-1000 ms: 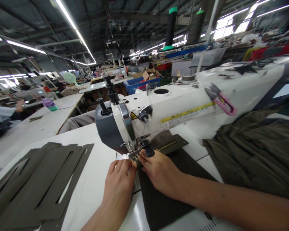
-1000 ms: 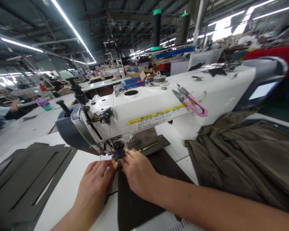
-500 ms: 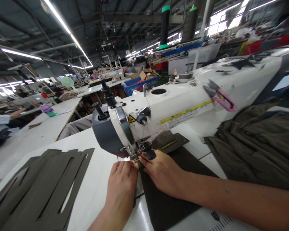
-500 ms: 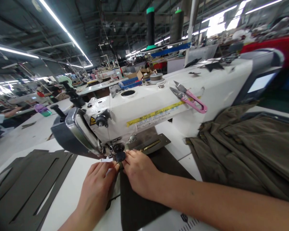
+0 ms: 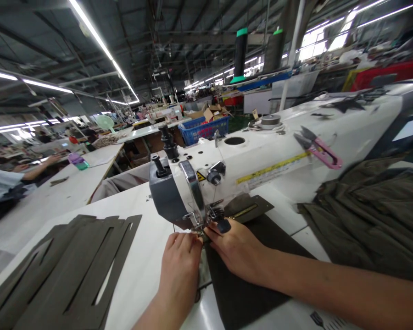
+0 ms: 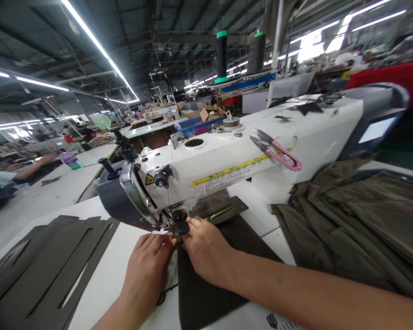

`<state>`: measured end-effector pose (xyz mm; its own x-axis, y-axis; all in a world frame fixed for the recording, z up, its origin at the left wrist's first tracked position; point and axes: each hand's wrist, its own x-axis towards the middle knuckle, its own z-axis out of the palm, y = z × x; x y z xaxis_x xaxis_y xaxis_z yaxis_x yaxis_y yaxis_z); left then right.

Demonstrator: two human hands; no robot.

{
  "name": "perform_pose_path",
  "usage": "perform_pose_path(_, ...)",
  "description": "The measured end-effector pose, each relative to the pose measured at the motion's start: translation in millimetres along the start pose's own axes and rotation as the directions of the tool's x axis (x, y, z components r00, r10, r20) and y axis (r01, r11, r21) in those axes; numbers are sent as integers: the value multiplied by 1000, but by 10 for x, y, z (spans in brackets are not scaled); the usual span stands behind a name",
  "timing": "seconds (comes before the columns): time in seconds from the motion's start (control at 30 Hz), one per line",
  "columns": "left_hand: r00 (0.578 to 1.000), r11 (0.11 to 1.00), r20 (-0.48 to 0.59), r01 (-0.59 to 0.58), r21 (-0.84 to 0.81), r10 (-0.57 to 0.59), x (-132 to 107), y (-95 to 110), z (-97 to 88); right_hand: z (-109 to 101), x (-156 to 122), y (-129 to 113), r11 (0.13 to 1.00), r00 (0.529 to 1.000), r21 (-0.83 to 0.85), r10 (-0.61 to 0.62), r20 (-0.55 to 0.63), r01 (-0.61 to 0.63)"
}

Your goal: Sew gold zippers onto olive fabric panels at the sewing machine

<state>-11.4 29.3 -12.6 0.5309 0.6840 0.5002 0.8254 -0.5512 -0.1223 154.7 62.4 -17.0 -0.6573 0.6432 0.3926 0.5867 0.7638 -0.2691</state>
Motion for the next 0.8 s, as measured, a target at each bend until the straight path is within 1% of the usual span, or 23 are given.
perform_pose_path(0.13,1000,1000,-9,3,17,-3,-6,-4,29,-7,13,-2,1000,1000,5,4,-9,-4)
perform_pose_path(0.33,998,1000,-55,-2,11,2,-6,-15,56,-7,35,30,1000,1000,7,10,1,-10)
perform_pose_path(0.53,999,1000,-47,24,4,-24,-27,-12,67,40,38,15,1000,1000,-6,3,-19,-3)
perform_pose_path(0.63,998,999,-35,53,4,-53,-42,-10,94,0,46,78,999,999,-25,-32,-20,31)
perform_pose_path(0.7,996,997,-28,79,-3,-79,-38,-17,85,-72,17,165,996,998,-71,-61,-29,59)
perform_pose_path(0.73,996,996,-18,90,-17,-90,-29,-24,60,-117,-21,209,991,997,-121,-56,-49,49)
perform_pose_path(0.8,994,992,37,102,-75,-99,-5,-40,-42,-205,-167,254,966,994,-260,-16,-111,-14)
